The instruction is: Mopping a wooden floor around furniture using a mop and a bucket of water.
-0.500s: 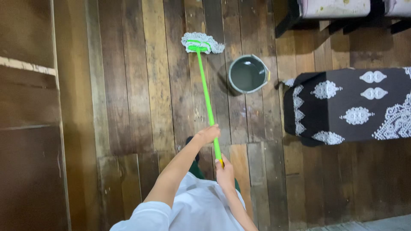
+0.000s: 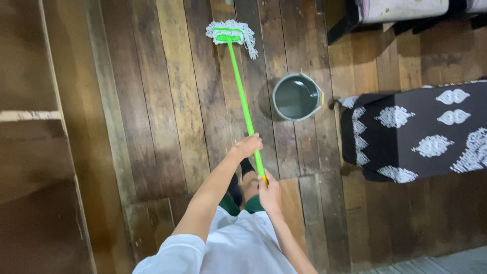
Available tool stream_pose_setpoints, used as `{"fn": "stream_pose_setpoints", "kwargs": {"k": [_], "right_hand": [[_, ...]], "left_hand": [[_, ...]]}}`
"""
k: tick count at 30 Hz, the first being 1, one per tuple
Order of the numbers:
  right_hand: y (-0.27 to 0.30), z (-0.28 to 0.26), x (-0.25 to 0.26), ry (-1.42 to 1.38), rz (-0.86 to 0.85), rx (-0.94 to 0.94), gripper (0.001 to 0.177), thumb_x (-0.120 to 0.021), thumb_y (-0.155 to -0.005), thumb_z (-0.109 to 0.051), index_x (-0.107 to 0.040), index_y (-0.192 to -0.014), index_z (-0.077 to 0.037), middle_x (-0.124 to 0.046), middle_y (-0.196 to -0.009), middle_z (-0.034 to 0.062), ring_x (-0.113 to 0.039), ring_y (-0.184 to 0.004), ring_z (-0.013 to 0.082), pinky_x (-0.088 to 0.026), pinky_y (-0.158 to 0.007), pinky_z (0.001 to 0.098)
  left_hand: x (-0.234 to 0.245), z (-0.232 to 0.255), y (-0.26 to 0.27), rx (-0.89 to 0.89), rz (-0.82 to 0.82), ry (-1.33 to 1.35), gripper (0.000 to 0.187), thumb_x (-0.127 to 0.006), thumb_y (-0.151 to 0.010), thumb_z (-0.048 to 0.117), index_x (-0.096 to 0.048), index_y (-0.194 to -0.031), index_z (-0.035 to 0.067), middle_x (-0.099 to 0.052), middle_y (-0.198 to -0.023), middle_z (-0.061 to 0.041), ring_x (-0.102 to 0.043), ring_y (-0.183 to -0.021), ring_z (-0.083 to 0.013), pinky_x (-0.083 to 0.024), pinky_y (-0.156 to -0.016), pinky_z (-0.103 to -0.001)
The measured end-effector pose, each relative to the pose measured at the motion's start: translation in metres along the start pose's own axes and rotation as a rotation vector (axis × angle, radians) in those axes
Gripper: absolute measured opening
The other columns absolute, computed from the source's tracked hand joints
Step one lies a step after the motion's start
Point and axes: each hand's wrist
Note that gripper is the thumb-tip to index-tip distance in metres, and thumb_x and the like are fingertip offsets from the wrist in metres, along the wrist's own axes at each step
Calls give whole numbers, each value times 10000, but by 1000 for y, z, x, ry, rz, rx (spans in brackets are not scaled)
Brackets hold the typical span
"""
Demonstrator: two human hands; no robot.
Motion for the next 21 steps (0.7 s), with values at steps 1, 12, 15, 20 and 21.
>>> {"fn": "stream_pose_setpoints", "kwargs": {"k": [1, 12, 15, 20, 21], "right_hand": [[-10, -8, -6, -7, 0, 0, 414, -615, -956, -232, -635, -1337, -73, -722, -834, 213, -712, -734, 289, -548, -700, 393], [-131, -126, -9, -59, -30, 70, 405, -609, -968, -220, -613, -1329, -37, -696, -833, 242, -725, -752, 332, -547, -717, 408], [-154, -161, -3, -28, -73, -10, 422, -589, -956, -225, -605, -1337, -45, -691, -798, 230, -722, -723, 326, -544, -697, 416], [-187, -190, -16, -61, -87, -14, 401, -558, -988, -213, -612, -1346, -42, -673, -775, 234, -697, -694, 304, -541, -694, 422], [-191, -190, -21, -73, -85, -2, 397, -556, -982, -204, -611, -1339, -40, -686, -780, 215, -702, -692, 273, -543, -678, 418]], "left_hand": [[7, -13, -4, -1, -4, -6, 85, -672, -782, 115, -716, -778, 188, -658, -908, 1, -609, -1068, -246, -490, -882, -318], [89, -139, -84, 44, -130, -58, 139, -652, -799, 53, -742, -770, 155, -704, -947, -21, -619, -1090, -244, -483, -942, -334], [98, -163, -106, -132, -257, -333, 147, -656, -812, 63, -732, -855, 181, -707, -933, -33, -647, -1033, -214, -462, -1054, -337], [152, -192, -116, -29, -295, -297, 99, -677, -862, 93, -732, -893, 169, -699, -969, -23, -640, -1026, -199, -483, -1019, -340], [162, -193, -117, -182, -372, -549, 88, -696, -832, 105, -714, -895, 164, -704, -933, 0, -653, -971, -153, -455, -1098, -317]]}}
Point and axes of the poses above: each hand's wrist, its own y-axis away from the middle knuckle, its own x-axis out of the back of the hand, z = x × y
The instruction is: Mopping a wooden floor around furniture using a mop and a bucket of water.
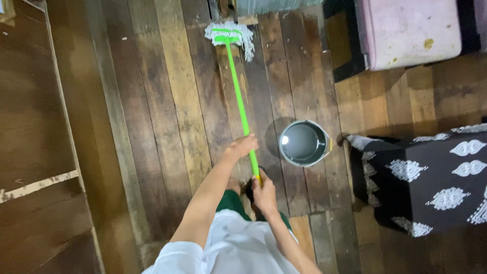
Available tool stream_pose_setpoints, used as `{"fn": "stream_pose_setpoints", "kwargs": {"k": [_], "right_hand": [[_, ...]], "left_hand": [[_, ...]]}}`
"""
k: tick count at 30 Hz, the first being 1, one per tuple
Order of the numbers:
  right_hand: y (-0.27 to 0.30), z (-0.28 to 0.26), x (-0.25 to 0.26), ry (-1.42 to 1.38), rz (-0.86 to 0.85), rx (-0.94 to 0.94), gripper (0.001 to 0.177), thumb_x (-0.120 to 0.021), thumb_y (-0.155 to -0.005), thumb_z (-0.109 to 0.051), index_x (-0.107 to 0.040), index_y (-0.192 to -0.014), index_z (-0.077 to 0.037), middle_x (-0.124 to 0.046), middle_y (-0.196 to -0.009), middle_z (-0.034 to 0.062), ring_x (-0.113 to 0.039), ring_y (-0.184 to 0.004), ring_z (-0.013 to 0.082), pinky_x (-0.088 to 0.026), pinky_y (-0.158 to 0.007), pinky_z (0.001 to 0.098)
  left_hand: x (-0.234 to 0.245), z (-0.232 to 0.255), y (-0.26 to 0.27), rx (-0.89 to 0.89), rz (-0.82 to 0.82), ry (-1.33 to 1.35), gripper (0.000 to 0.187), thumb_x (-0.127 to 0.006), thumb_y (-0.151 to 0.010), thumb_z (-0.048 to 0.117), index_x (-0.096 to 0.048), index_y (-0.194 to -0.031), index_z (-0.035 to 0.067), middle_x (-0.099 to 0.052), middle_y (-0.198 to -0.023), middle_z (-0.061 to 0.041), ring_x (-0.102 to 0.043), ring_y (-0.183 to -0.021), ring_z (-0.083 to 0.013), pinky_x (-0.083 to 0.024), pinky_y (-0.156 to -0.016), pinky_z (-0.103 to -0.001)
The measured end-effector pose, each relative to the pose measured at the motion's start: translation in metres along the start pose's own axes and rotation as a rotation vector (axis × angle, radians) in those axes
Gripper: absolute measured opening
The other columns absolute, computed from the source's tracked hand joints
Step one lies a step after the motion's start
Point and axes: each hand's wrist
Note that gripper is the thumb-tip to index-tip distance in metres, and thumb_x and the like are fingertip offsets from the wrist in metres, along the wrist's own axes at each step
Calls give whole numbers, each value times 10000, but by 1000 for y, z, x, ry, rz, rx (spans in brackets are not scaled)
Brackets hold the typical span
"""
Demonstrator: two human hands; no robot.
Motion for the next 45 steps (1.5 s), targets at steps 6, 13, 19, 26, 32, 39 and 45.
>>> {"fn": "stream_pose_setpoints", "kwargs": {"k": [6, 13, 19, 26, 32, 39, 45], "right_hand": [[1, -48, -24, -142, 0, -243, 401, -543, -990, -218, -601, -1356, -64, -627, -724, 92, -598, -598, 198, -502, -580, 363], [14, -13, -76, -362, 46, -133, 368, -548, -1029, -226, -594, -1338, -30, -600, -760, 37, -537, -649, 109, -471, -596, 298], [82, -14, -95, -258, 115, -143, 373, -524, -1027, -230, -618, -1330, -32, -609, -741, 24, -530, -632, 119, -454, -575, 296], [150, 47, -97, -303, 166, -95, 408, -523, -1022, -233, -599, -1370, -35, -588, -747, 49, -515, -637, 131, -448, -577, 310], [226, 112, -98, -215, 234, -117, 407, -525, -1010, -233, -609, -1366, -53, -656, -770, 82, -572, -659, 160, -486, -635, 323], [318, 226, -117, -209, 293, -119, 367, -542, -1012, -230, -634, -1339, -94, -675, -788, 58, -606, -692, 143, -497, -679, 301], [394, 270, -131, -320, 324, -147, 383, -560, -1008, -213, -633, -1365, -94, -610, -721, 22, -551, -628, 105, -471, -590, 271]], "left_hand": [[-68, -20, -12, 71, 139, 148, 197, -693, -813, -17, -728, -849, 173, -703, -963, -12, -640, -1033, -210, -545, -961, -299], [-41, -32, 39, 86, 186, 401, 182, -706, -743, 11, -742, -810, 176, -700, -939, -6, -623, -1063, -219, -534, -940, -330], [-52, 13, 69, -120, -29, -7, 139, -687, -854, 50, -746, -829, 173, -726, -897, -16, -650, -965, -208, -524, -944, -322], [-54, 96, 87, -135, 192, 53, 78, -721, -791, 110, -752, -820, 175, -723, -883, -18, -655, -967, -221, -504, -964, -345], [-78, 193, 93, -166, 229, 121, 111, -707, -796, 75, -762, -804, 171, -719, -896, -17, -657, -978, -231, -498, -924, -343], [-106, 324, 115, -186, 165, 412, 186, -666, -757, 43, -786, -854, 147, -728, -856, -77, -649, -1003, -302, -498, -1018, -418], [-86, 404, 162, -324, 59, -86, 166, -623, -926, 75, -784, -887, 91, -763, -961, -96, -672, -1073, -290, -492, -1116, -362]]}}
Point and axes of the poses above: each hand's wrist, its own y-axis away from the middle knuckle, its own x-axis out of the back of the hand, z = x × y
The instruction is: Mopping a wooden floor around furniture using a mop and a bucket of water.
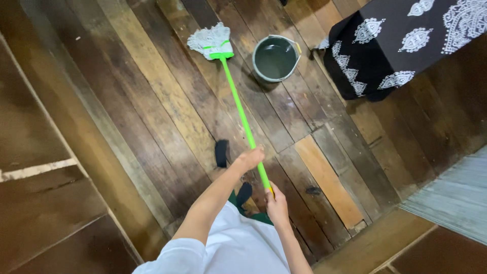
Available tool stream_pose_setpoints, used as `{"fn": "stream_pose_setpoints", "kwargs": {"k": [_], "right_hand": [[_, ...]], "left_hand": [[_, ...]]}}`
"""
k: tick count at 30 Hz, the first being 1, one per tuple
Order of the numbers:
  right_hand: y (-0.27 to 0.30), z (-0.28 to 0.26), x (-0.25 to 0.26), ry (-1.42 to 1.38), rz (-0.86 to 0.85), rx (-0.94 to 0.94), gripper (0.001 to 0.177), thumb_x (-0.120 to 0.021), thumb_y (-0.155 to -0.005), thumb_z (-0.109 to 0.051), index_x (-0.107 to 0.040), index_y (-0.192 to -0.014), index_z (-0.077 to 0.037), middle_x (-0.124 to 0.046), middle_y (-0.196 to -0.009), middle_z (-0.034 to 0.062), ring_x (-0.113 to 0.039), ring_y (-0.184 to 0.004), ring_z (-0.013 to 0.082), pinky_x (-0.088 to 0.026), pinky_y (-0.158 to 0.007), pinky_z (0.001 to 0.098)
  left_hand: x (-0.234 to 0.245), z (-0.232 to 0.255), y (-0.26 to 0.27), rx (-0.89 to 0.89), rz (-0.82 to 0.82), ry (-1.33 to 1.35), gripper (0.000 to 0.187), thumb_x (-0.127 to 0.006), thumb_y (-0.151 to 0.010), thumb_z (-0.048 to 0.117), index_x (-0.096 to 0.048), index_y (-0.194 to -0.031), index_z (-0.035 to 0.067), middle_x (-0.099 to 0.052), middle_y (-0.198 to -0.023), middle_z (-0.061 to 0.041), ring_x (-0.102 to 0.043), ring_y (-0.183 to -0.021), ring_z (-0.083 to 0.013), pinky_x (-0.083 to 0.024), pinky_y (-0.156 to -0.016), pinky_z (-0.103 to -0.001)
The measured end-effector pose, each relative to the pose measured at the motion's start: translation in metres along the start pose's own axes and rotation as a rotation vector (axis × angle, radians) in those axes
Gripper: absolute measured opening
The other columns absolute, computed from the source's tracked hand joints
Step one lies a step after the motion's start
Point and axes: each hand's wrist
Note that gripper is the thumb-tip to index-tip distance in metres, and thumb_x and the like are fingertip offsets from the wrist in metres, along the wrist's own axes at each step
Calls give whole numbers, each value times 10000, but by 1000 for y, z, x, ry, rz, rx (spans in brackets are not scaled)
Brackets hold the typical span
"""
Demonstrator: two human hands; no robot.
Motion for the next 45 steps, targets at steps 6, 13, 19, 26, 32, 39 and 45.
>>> {"fn": "stream_pose_setpoints", "kwargs": {"k": [6, 13, 19, 26, 32, 39, 45], "right_hand": [[37, 5, -5, -137, -54, -179, 428, -542, -1002, -207, -597, -1417, -120, -576, -742, 41, -503, -606, 128, -441, -562, 302], [2, -32, -34, 93, 20, 24, 402, -590, -1006, -204, -591, -1385, -67, -686, -854, -17, -640, -720, 60, -497, -649, 251], [-59, -100, -66, -18, -28, -183, 403, -546, -1001, -185, -616, -1392, -114, -577, -652, 19, -520, -533, 121, -443, -495, 305], [-151, -169, -119, -294, -28, -209, 381, -540, -1023, -172, -599, -1393, -99, -503, -631, -17, -445, -494, 90, -383, -443, 276], [-201, -240, -132, -265, -3, -200, 383, -527, -1021, -159, -617, -1387, -93, -537, -673, -22, -445, -501, 77, -361, -449, 258], [-289, -222, -160, -186, 46, 106, 351, -548, -1074, -136, -632, -1393, -19, -651, -797, -42, -541, -637, 20, -456, -550, 210], [-352, -315, -170, -401, -85, -142, 394, -507, -1049, -168, -561, -1432, -90, -532, -689, -37, -416, -476, 48, -324, -408, 231]], "left_hand": [[15, 24, 34, 107, 10, 418, 110, -682, -832, 62, -783, -858, 95, -754, -985, -75, -636, -1154, -268, -559, -971, -366], [-16, -20, 29, 126, 76, 411, 135, -693, -814, 16, -783, -871, 99, -749, -957, -45, -641, -1143, -272, -568, -982, -360], [-63, -97, -6, 19, 38, 64, 164, -622, -936, 48, -754, -887, 132, -726, -949, -71, -689, -995, -265, -520, -1072, -381], [-47, -237, -15, 105, 146, 297, 138, -646, -834, 63, -753, -776, 128, -740, -892, -31, -679, -967, -228, -506, -970, -319], [-38, -317, -33, 93, 49, 207, 162, -631, -878, 79, -759, -791, 123, -738, -887, -48, -676, -960, -239, -526, -935, -316], [3, -409, -35, 276, 102, 674, 132, -650, -844, 84, -777, -847, 120, -687, -1017, -90, -647, -1063, -274, -565, -912, -379], [9, -495, -56, 205, 121, 458, 180, -631, -771, 46, -774, -808, 149, -720, -980, -16, -618, -1119, -250, -552, -939, -378]]}}
Point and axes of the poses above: each hand's wrist, its own y-axis away from the middle knuckle, its own x-axis out of the back of the hand, z = x × y
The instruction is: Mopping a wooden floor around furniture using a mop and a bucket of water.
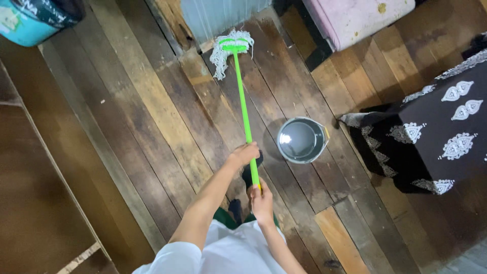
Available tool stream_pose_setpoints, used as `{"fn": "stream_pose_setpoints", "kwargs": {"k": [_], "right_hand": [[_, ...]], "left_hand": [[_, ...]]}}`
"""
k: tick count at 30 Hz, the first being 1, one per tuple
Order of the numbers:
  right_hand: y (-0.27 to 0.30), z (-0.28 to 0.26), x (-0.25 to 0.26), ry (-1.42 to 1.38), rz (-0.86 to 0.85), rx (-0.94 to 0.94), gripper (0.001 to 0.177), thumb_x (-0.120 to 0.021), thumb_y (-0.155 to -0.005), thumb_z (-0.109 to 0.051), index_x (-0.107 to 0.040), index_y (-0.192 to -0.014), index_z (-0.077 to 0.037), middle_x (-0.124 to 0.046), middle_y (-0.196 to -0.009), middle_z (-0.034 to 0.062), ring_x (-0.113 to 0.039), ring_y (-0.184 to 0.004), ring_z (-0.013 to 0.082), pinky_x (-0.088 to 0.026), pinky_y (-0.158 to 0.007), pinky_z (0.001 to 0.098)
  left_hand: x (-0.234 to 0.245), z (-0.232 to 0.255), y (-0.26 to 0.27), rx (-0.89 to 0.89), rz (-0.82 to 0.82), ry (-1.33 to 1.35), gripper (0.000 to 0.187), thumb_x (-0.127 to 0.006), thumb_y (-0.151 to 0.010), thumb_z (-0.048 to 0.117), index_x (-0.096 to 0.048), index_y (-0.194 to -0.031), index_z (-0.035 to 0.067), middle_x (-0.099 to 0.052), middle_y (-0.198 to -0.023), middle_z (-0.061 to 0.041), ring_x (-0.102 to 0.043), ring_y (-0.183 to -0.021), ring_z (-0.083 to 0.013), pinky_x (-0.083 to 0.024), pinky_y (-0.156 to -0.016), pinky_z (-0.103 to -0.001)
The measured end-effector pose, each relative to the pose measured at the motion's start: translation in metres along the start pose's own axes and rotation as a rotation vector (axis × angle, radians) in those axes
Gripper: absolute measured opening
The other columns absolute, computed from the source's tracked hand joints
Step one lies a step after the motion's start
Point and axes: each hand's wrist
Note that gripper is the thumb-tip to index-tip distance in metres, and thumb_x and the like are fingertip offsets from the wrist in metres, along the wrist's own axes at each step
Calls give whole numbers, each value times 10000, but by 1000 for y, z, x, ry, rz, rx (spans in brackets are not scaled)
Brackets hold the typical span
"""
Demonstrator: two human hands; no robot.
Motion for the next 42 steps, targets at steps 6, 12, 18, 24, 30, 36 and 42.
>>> {"fn": "stream_pose_setpoints", "kwargs": {"k": [6, 12, 18, 24, 30, 36, 42], "right_hand": [[-51, -53, 15, 248, 43, 70, 401, -535, -1033, -207, -586, -1420, -112, -561, -700, -38, -500, -548, 34, -434, -474, 223], [-78, -58, 62, 195, 18, -24, 382, -553, -1019, -198, -618, -1374, -74, -558, -683, -2, -475, -521, 77, -393, -464, 257], [-48, -86, 66, 39, -34, -103, 419, -522, -1008, -178, -572, -1419, -119, -525, -669, -25, -390, -424, 83, -286, -372, 252], [2, -42, 58, -33, -45, -41, 395, -542, -1042, -188, -593, -1423, -97, -479, -616, -25, -386, -413, 71, -300, -363, 253], [76, 20, 55, -3, -21, -63, 408, -531, -1029, -214, -586, -1426, -138, -475, -598, -20, -388, -418, 80, -319, -377, 262], [147, 82, 65, -21, 60, -65, 411, -547, -1013, -183, -608, -1417, -138, -536, -655, -17, -428, -447, 75, -332, -391, 256], [217, 132, 89, -109, 25, -64, 390, -535, -1023, -200, -624, -1396, -131, -496, -680, -33, -385, -450, 61, -312, -393, 242]], "left_hand": [[-3, -41, -63, -141, 30, -229, 132, -675, -884, 114, -738, -801, 195, -702, -895, -41, -639, -992, -254, -515, -966, -373], [35, -11, -83, -177, 128, -2, 106, -748, -745, 66, -730, -766, 168, -695, -865, -57, -636, -1022, -253, -493, -1025, -402], [66, 8, -68, -43, 154, 90, 173, -719, -714, -4, -741, -803, 143, -705, -932, -77, -616, -1053, -305, -515, -983, -400], [43, 29, -24, -105, 200, 163, 112, -692, -755, 44, -702, -821, 134, -654, -956, -72, -579, -1093, -319, -496, -976, -419], [-40, 63, 21, -278, 177, -196, 61, -671, -783, 179, -673, -844, 189, -653, -906, -59, -611, -1034, -263, -394, -1111, -436], [-69, 124, 80, -331, 55, -286, 72, -665, -860, 161, -708, -821, 205, -700, -906, -44, -656, -993, -237, -464, -1008, -399], [-83, 190, 129, -248, 6, 12, 66, -716, -773, 85, -724, -766, 150, -719, -893, -91, -640, -1010, -296, -502, -1012, -399]]}}
Point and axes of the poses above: each hand's wrist, its own y-axis away from the middle knuckle, its own x-axis out of the back of the hand, z = x × y
